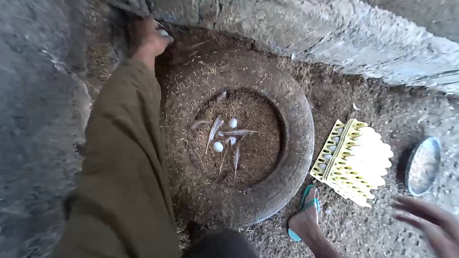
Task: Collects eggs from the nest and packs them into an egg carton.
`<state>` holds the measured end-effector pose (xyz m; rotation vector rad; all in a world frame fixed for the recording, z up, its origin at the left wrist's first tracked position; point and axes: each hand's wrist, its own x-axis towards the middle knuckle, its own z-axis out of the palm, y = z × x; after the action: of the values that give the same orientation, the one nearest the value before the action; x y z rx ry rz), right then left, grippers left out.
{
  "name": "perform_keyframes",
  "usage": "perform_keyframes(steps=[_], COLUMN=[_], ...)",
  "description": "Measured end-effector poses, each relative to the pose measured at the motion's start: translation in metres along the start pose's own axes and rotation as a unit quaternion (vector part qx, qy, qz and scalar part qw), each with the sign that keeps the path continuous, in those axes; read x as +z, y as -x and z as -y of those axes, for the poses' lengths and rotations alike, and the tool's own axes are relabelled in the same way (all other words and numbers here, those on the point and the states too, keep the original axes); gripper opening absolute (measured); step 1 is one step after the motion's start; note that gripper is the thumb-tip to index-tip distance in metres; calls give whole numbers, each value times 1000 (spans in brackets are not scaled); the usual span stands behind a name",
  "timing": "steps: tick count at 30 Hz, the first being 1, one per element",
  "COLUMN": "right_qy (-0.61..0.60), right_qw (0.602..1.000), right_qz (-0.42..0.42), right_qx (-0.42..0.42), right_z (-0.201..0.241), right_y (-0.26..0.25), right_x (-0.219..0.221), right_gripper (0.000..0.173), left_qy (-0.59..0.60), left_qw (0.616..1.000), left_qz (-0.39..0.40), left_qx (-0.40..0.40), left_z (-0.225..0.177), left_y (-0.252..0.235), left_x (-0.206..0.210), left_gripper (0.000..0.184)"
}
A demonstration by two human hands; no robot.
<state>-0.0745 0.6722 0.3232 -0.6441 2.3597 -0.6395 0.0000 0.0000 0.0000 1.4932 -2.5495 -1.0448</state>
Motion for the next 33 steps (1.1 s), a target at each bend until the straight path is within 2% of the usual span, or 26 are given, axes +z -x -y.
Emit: perform_keyframes(steps=[2,4,7,11,14,17,19,21,23,24,26,28,29,31,33], right_qy=[72,88,75,88,122,173,180,179,187,200,235,258,264,263,238], right_qw=[993,983,977,970,969,969,969,962,946,935,908,890,885,885,898], right_qz=[32,64,153,166,116,100,81,112,176,220,303,345,355,360,346], right_qx=[-92,-150,-127,-153,-183,-143,-147,-175,-199,-195,-170,-151,-144,-138,-132], right_z=[6,15,36,44,49,56,53,43,29,22,9,-11,-20,-28,-30], right_y=[-60,-121,-203,-270,-292,-281,-261,-237,-215,-206,-191,-178,-173,-164,-158], right_x=[75,144,230,311,349,382,397,397,384,373,350,334,327,318,317], right_gripper=[43,36,31,33,48,67,65,61,55,54,51,47,45,44,44], left_qy=[80,160,248,405,499,538,557,568,546,510,376,189,91,-67,-123], left_qw=[995,983,964,908,856,829,817,809,824,845,915,973,986,985,975], left_qz=[-51,-81,-86,-96,-119,-128,-118,-101,-71,-67,-38,39,61,77,92], left_qx=[-17,-24,-44,-52,-68,-85,-97,-114,-132,-142,-141,-126,-125,-140,-160], left_z=[-6,-4,-2,2,4,16,26,32,32,30,25,21,17,4,-6], left_y=[14,34,84,161,214,246,245,232,215,203,176,147,134,115,103], left_x=[-12,-21,-41,-45,-42,-32,-29,-34,-44,-47,-49,-45,-39,-27,-15], left_gripper=[64,64,64,47,43,42,35,27,25,24,37,41,40,48,44])
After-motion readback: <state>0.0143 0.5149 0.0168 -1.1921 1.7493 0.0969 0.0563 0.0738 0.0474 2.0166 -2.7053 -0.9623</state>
